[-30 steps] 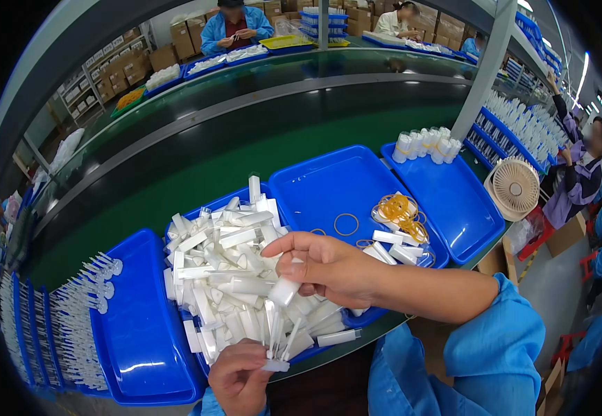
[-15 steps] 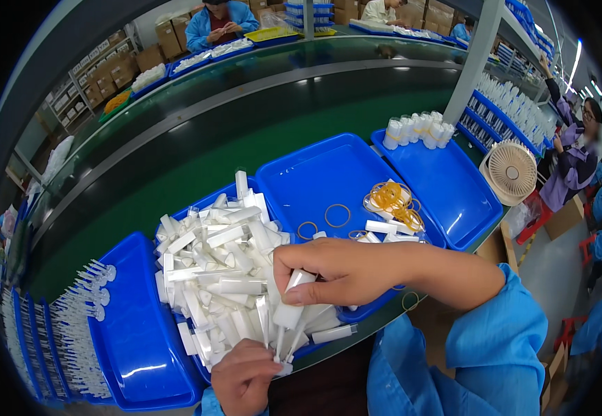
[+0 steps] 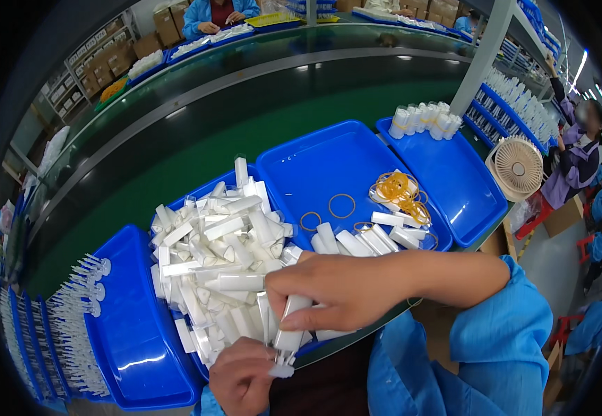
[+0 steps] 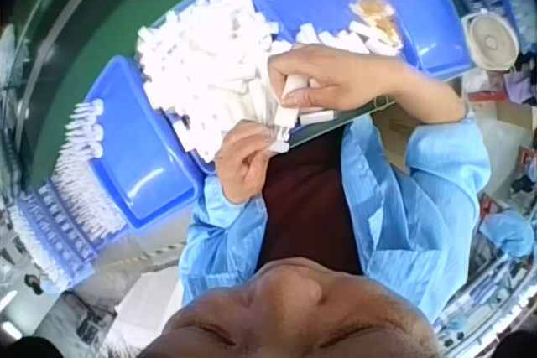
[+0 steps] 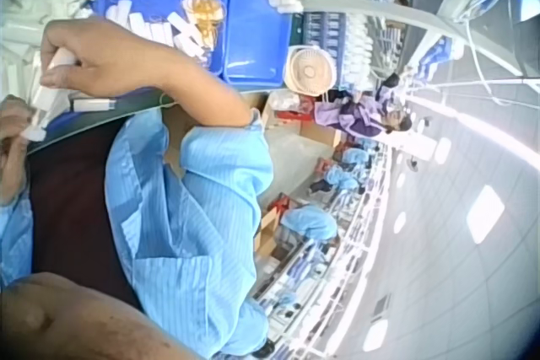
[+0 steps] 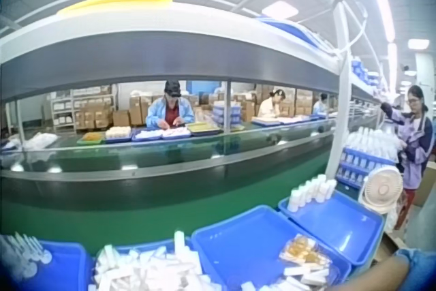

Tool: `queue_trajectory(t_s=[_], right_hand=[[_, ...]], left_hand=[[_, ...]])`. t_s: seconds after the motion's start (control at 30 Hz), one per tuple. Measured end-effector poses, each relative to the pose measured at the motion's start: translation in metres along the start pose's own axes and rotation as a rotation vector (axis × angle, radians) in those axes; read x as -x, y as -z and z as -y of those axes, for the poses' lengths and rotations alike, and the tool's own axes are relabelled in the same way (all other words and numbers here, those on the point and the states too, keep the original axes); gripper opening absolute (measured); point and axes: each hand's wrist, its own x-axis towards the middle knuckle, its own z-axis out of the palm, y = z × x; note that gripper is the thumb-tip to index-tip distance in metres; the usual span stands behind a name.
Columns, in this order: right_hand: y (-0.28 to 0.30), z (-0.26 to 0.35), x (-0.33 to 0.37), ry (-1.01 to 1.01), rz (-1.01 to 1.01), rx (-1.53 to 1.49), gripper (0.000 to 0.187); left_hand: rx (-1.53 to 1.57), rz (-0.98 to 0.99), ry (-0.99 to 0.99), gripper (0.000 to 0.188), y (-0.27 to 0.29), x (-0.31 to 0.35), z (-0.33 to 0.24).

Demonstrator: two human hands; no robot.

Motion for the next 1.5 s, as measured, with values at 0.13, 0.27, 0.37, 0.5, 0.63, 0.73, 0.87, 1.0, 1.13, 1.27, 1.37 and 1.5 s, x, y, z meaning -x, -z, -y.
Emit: queue_trajectory(t_s=[0.13,0.27,0.37,0.5,0.63,0.73,0.87,1.0,1.13,1.27,1.37,1.5], right_hand=[[-0.021,0.014,-0.004,0.02,-0.058,-0.08,0.014],[-0.022,0.016,-0.009,0.046,0.011,-0.051,0.021],[0.002,0.015,-0.03,-0.227,0.191,-0.219,0.03],[0.038,-0.046,-0.068,-0.063,-0.221,0.282,0.044],[0.053,-0.083,-0.091,-0.224,-0.147,0.646,0.039],[0.057,-0.083,-0.095,-0.28,-0.085,0.673,0.036],[0.055,-0.088,-0.083,-0.021,-0.305,0.748,0.038],[0.037,-0.025,-0.071,-0.351,-0.415,0.092,0.039],[0.008,-0.017,-0.053,-0.242,-0.533,-0.288,0.033],[0.002,-0.006,-0.046,-0.343,-0.445,-0.518,0.031],[-0.003,-0.001,-0.043,-0.391,-0.437,-0.644,0.029],[-0.002,-0.007,-0.032,-0.169,-0.398,-0.214,0.026]], left_hand=[[0.033,-0.036,0.121,0.021,0.001,0.006,0.004],[0.041,-0.025,0.113,0.022,0.005,0.011,0.004],[0.158,-0.172,0.245,0.023,0.004,0.012,0.0],[0.378,-0.285,0.19,0.023,0.001,0.012,0.007],[0.358,-0.294,0.161,0.023,0.001,0.017,0.01],[0.239,-0.248,0.125,0.021,0.006,0.017,0.007],[0.029,-0.191,-0.009,0.02,0.011,0.007,-0.001],[-0.129,-0.149,-0.043,0.014,0.01,0.002,-0.006],[-0.175,-0.119,-0.086,0.011,0.003,-0.004,-0.001],[-0.214,-0.116,-0.078,0.008,0.001,-0.008,-0.003],[-0.226,-0.103,-0.062,0.008,0.001,-0.01,-0.005],[-0.221,-0.097,-0.052,0.008,0.001,-0.011,-0.005]])
